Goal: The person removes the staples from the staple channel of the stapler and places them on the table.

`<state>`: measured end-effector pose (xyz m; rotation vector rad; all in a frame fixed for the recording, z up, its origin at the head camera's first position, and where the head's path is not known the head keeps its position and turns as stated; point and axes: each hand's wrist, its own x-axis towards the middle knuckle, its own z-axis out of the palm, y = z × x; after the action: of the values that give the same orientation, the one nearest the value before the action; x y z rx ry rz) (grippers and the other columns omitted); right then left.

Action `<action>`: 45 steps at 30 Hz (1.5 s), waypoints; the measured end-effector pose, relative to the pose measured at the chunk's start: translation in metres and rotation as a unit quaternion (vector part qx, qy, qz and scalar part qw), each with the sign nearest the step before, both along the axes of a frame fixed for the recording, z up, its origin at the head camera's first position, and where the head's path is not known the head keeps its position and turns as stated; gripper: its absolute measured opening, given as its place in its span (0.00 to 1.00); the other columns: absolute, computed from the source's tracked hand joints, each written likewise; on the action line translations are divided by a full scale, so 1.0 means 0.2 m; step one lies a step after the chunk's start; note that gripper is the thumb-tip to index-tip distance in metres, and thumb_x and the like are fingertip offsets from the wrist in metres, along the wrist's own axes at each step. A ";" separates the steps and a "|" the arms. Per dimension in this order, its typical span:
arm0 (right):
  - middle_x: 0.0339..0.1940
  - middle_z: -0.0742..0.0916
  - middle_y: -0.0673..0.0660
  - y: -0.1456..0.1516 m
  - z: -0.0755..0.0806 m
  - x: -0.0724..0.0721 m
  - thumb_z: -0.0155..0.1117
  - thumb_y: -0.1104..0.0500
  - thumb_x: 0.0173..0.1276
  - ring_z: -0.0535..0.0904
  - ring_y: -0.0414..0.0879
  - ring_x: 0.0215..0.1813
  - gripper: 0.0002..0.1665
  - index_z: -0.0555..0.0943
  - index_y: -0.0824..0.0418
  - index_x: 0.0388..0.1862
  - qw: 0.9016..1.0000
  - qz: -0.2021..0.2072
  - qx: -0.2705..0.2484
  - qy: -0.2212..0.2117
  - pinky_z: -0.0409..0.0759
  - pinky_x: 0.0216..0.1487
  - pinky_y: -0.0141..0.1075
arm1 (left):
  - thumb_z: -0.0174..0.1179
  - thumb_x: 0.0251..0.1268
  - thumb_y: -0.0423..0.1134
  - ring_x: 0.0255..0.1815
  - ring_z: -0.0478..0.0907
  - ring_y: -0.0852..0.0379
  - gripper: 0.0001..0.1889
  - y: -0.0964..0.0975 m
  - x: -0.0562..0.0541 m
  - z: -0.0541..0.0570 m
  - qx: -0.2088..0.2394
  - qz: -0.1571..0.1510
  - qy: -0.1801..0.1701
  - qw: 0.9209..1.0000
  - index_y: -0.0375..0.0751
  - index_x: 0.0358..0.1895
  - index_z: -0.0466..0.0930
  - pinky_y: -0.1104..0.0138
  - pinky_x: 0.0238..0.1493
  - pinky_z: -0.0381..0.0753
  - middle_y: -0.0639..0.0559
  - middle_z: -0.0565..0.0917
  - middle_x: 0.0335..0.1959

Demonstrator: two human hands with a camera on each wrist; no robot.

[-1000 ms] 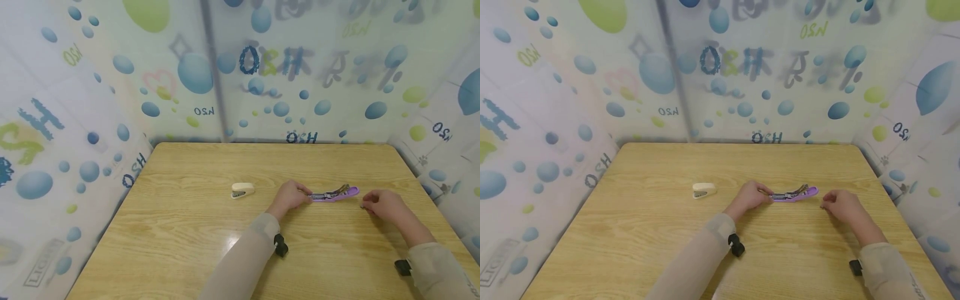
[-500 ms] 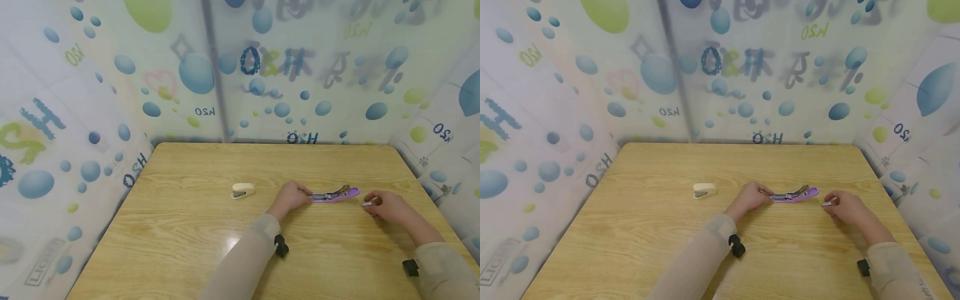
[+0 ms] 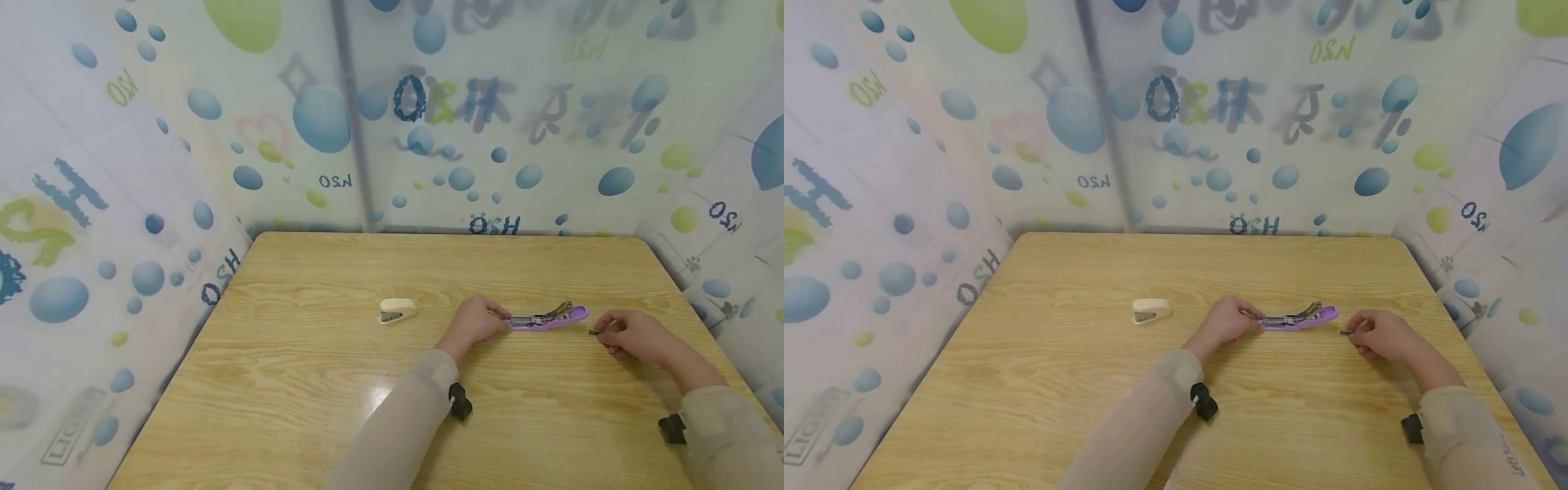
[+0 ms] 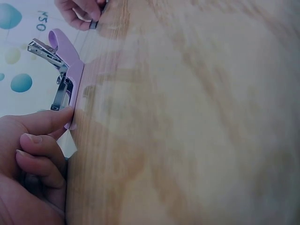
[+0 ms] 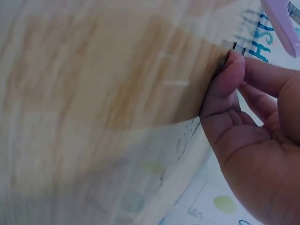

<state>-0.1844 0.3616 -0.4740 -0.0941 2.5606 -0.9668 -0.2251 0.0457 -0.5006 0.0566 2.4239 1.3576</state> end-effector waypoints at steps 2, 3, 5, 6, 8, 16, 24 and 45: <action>0.33 0.84 0.55 0.01 0.00 0.00 0.62 0.60 0.81 0.81 0.41 0.33 0.16 0.78 0.74 0.55 1.000 0.004 -0.008 -0.004 0.86 0.35 0.35 | 0.80 0.59 0.40 0.14 0.71 0.61 0.06 0.00 0.00 0.00 0.001 0.000 0.000 1.000 0.56 0.37 0.94 0.69 0.19 0.73 0.57 0.90 0.40; 0.33 0.84 0.55 0.02 0.00 0.00 0.61 0.59 0.82 0.80 0.41 0.34 0.17 0.78 0.74 0.56 1.000 0.004 -0.013 -0.007 0.86 0.36 0.35 | 0.80 0.59 0.40 0.14 0.71 0.61 0.06 0.00 0.00 0.00 0.001 0.000 0.000 1.000 0.56 0.37 0.94 0.69 0.19 0.73 0.57 0.90 0.40; 0.34 0.84 0.55 0.03 -0.01 0.01 0.58 0.58 0.84 0.80 0.40 0.34 0.18 0.78 0.74 0.57 1.000 0.003 -0.022 -0.012 0.86 0.37 0.34 | 0.80 0.59 0.40 0.15 0.71 0.61 0.06 0.00 0.00 0.00 0.002 0.000 0.000 1.000 0.56 0.37 0.94 0.69 0.20 0.73 0.57 0.90 0.41; 0.34 0.83 0.55 0.03 -0.01 0.01 0.56 0.57 0.86 0.80 0.40 0.35 0.18 0.77 0.74 0.57 1.000 0.000 -0.027 -0.015 0.86 0.37 0.34 | 0.80 0.59 0.40 0.15 0.71 0.61 0.06 0.00 0.00 0.00 0.002 0.000 0.000 1.000 0.56 0.37 0.94 0.69 0.20 0.74 0.57 0.90 0.41; 0.34 0.83 0.55 0.04 -0.01 0.01 0.53 0.58 0.87 0.79 0.41 0.34 0.18 0.77 0.75 0.57 0.999 -0.008 -0.036 -0.021 0.85 0.37 0.35 | 0.80 0.59 0.40 0.14 0.71 0.61 0.06 0.00 0.00 0.00 0.002 0.000 0.000 1.000 0.56 0.37 0.94 0.68 0.20 0.74 0.57 0.90 0.42; 0.35 0.85 0.54 0.03 -0.01 0.02 0.56 0.60 0.85 0.81 0.39 0.35 0.18 0.77 0.77 0.58 0.998 -0.024 -0.046 -0.028 0.86 0.38 0.34 | 0.80 0.59 0.40 0.14 0.70 0.62 0.06 0.00 0.01 0.00 -0.001 0.003 -0.005 1.000 0.56 0.37 0.94 0.68 0.18 0.72 0.58 0.90 0.39; 0.38 0.85 0.55 0.04 -0.01 0.03 0.62 0.56 0.82 0.80 0.40 0.36 0.22 0.76 0.75 0.60 0.998 -0.026 -0.038 -0.034 0.84 0.37 0.34 | 0.80 0.60 0.40 0.16 0.71 0.61 0.05 0.00 0.02 0.01 0.000 0.005 -0.010 1.000 0.56 0.37 0.94 0.67 0.20 0.72 0.59 0.90 0.38; 0.32 0.84 0.55 0.03 -0.01 0.01 0.61 0.62 0.80 0.80 0.42 0.31 0.19 0.75 0.76 0.60 0.997 -0.014 -0.069 -0.034 0.84 0.33 0.36 | 0.80 0.60 0.39 0.16 0.71 0.61 0.06 -0.01 0.02 0.01 0.010 0.000 -0.006 1.000 0.54 0.38 0.94 0.68 0.20 0.72 0.59 0.89 0.36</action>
<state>-0.1823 0.3678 -0.4753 -0.0644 2.4377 -1.1384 -0.2214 0.0439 -0.4977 0.0535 2.4016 1.3787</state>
